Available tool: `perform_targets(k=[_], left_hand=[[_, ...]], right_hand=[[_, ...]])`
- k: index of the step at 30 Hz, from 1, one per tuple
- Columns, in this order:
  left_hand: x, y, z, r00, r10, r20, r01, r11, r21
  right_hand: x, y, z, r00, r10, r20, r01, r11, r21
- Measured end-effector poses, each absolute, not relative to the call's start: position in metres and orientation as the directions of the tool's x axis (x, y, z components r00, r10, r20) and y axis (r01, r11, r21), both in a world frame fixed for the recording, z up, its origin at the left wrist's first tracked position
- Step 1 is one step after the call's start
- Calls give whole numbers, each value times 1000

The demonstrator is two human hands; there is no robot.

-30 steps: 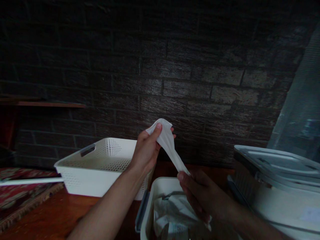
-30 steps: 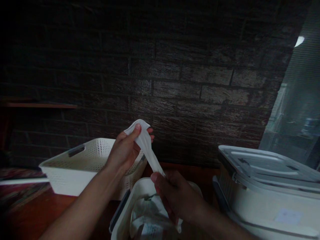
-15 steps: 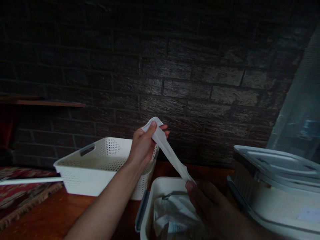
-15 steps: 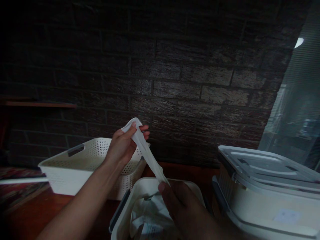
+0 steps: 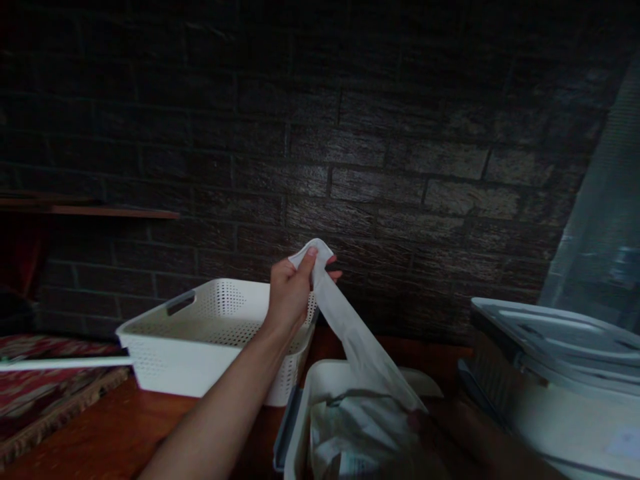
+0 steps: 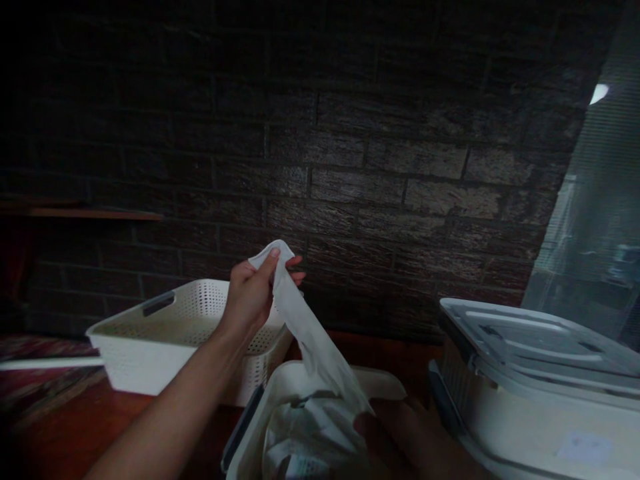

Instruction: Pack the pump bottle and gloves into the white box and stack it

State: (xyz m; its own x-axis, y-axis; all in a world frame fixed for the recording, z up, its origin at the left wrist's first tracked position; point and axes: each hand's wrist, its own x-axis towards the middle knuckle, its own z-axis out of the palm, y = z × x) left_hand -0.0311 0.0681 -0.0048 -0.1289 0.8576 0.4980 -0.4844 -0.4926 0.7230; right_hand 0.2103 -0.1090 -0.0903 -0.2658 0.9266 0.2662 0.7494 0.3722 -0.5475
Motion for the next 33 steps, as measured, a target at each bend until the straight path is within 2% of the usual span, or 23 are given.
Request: perform_targets(k=[3, 5, 7, 10, 14, 17, 20, 25, 33], left_hand=[[-38, 68, -2, -163, 849, 503, -448, -518, 729], [-37, 61, -3, -98, 828, 553, -322, -552, 769], [-33, 49, -6, 17, 787, 617, -145, -609, 780], [-23, 26, -12, 186, 713, 676, -18, -686, 727], [-15, 5, -13, 340, 598, 726, -21, -767, 641], [-15, 2, -12, 423, 648, 634, -104, -660, 744], [-17, 4, -11, 475, 709, 521, -186, -498, 847], [-22, 7, -12, 508, 746, 430, -250, -350, 903], [-21, 7, -12, 441, 758, 481, -200, -439, 876]], right_hand=[[221, -115, -87, -246, 926, 287, 788, 363, -497], [223, -116, -78, -264, 940, 217, 789, 339, -512], [218, -115, -64, -265, 955, 135, 773, 293, -563], [199, -104, -44, -138, 960, 245, 678, 272, -683], [172, -76, -32, -146, 924, 354, 368, 383, -847], [161, -55, -31, -179, 897, 404, 72, 422, -904], [160, -43, -32, -171, 904, 391, -98, 379, -920], [168, -38, -36, -68, 935, 347, -135, 336, -932], [179, -44, -30, -70, 939, 336, -123, 327, -937]])
